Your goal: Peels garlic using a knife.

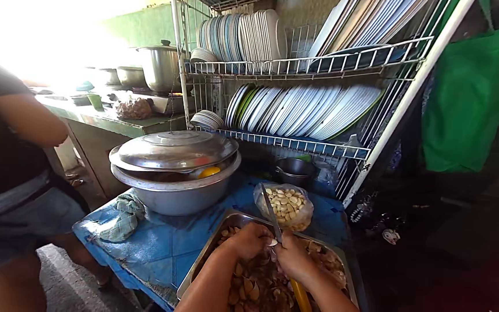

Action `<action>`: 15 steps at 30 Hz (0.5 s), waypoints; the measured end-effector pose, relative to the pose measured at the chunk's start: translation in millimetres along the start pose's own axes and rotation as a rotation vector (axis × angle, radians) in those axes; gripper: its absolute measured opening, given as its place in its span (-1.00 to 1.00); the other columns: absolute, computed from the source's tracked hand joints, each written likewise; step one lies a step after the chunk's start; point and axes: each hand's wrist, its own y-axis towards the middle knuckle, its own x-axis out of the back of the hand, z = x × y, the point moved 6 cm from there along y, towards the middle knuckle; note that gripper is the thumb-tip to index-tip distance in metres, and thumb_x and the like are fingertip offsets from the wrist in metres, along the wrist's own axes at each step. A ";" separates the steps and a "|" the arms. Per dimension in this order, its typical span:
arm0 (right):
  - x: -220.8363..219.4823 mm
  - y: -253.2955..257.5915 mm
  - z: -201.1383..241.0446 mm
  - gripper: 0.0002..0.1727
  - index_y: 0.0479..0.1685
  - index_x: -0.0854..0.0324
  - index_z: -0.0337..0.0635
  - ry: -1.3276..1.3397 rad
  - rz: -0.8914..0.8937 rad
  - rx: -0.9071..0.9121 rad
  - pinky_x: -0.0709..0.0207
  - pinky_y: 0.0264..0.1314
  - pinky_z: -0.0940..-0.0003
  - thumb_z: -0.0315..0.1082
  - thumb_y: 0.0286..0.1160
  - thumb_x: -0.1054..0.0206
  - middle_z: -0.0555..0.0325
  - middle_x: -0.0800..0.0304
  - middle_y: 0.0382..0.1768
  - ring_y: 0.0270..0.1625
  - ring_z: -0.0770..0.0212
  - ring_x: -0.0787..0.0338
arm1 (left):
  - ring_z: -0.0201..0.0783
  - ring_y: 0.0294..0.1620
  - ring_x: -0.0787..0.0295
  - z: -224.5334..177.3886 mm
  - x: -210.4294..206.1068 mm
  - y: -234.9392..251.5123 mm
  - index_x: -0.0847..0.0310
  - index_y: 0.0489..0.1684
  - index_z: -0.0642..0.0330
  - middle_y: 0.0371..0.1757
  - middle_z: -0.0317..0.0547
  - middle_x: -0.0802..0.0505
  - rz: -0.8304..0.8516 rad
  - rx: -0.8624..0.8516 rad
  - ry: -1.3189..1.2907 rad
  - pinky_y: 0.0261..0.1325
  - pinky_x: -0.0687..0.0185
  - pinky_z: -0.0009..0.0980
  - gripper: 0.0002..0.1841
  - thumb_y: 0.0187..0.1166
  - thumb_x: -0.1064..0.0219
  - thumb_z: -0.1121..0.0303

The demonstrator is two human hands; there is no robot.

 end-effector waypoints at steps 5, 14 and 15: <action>2.0 -1.1 -0.5 -0.73 0.29 -0.33 -0.31 0.019 -0.019 0.016 -0.64 -0.36 0.28 -0.32 0.85 0.00 0.07 -0.60 -0.33 -0.50 0.22 -0.67 | -0.44 -0.20 -0.61 3.3 2.2 1.1 -0.71 0.13 0.34 -0.10 -0.10 -0.78 -0.014 -0.027 -0.057 -0.02 -0.54 -0.43 -0.76 0.75 -0.19 0.40; 10.0 -3.8 4.8 -0.67 0.39 -0.31 -0.35 -0.116 -0.134 -0.017 -0.70 -0.01 0.10 -0.38 0.80 -0.02 -0.10 -0.72 -0.13 -0.18 0.03 -0.83 | -0.29 -0.17 -0.75 14.1 16.6 0.3 -0.81 -0.18 0.25 -0.24 -0.10 -0.84 -0.402 0.110 -0.095 0.11 -0.64 -0.21 -0.59 0.61 -0.42 0.00; 10.3 -3.4 4.4 -0.67 0.40 -0.30 -0.35 -0.114 -0.138 -0.021 -0.70 -0.01 0.11 -0.37 0.81 -0.01 -0.09 -0.71 -0.14 -0.19 0.04 -0.83 | -0.29 -0.19 -0.75 13.2 19.4 -1.5 -0.82 -0.20 0.23 -0.26 -0.12 -0.85 -0.443 0.119 -0.080 0.10 -0.65 -0.20 -0.59 0.61 -0.42 -0.02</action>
